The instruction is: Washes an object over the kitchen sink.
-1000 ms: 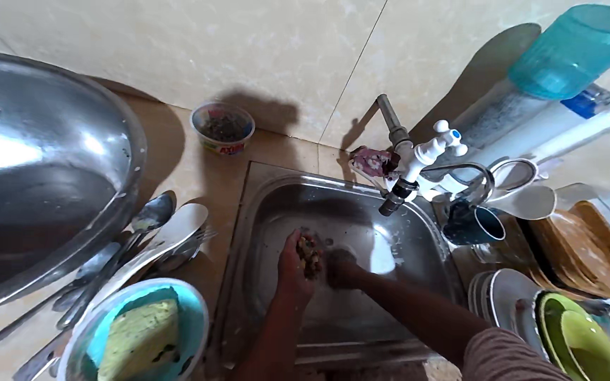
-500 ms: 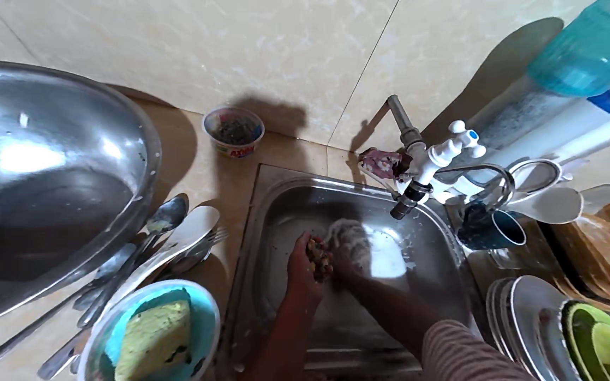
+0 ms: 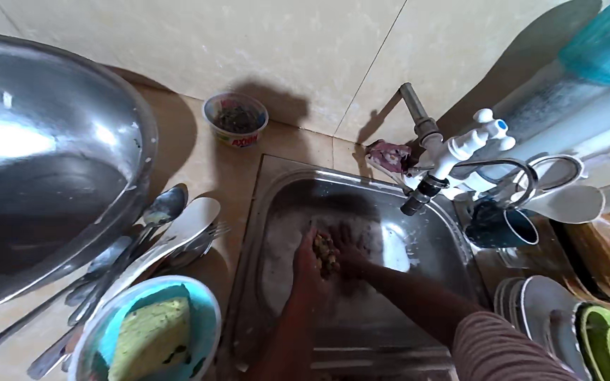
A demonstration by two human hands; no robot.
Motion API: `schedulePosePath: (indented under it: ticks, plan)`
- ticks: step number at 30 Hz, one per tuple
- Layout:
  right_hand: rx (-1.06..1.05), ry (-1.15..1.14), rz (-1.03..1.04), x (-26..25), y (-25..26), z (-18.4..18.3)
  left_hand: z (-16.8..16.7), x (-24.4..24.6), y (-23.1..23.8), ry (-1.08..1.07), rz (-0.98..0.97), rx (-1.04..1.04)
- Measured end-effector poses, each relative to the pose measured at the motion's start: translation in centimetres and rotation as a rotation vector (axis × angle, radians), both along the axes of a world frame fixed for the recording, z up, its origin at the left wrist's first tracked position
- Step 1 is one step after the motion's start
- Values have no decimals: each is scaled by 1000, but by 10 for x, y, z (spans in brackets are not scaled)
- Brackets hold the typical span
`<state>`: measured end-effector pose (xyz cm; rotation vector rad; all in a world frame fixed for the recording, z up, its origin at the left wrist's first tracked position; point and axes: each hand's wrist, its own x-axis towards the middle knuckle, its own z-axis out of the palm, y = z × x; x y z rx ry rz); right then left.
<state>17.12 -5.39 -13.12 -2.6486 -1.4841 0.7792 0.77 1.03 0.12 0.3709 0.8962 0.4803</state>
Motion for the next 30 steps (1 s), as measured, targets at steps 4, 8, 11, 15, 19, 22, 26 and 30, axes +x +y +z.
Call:
schedulePosePath:
  ticks: [4, 8, 11, 15, 19, 22, 26, 30]
  plan:
    - [138, -188, -32, -16, -4, -14, -2, 0, -1, -13, 2, -3]
    - [75, -109, -57, -11, -3, -11, 0, -1, -2, -4, 2, -13]
    - [129, -200, -110, -18, 1, -19, -1, 0, 2, -26, 22, -20]
    - [112, -178, -117, -25, 1, -9, -1, -2, -3, -29, 1, -50]
    - [146, -161, -148, -24, 5, -15, -1, -1, 4, -49, 29, -54]
    - [137, -152, -141, -27, 5, -14, -4, -1, 1, -39, 9, -78]
    - [111, -91, -141, -22, 5, -7, -3, 2, 0, -24, -11, -64]
    - [174, -173, -166, -27, 5, -24, -6, 1, 0, -17, 9, -58]
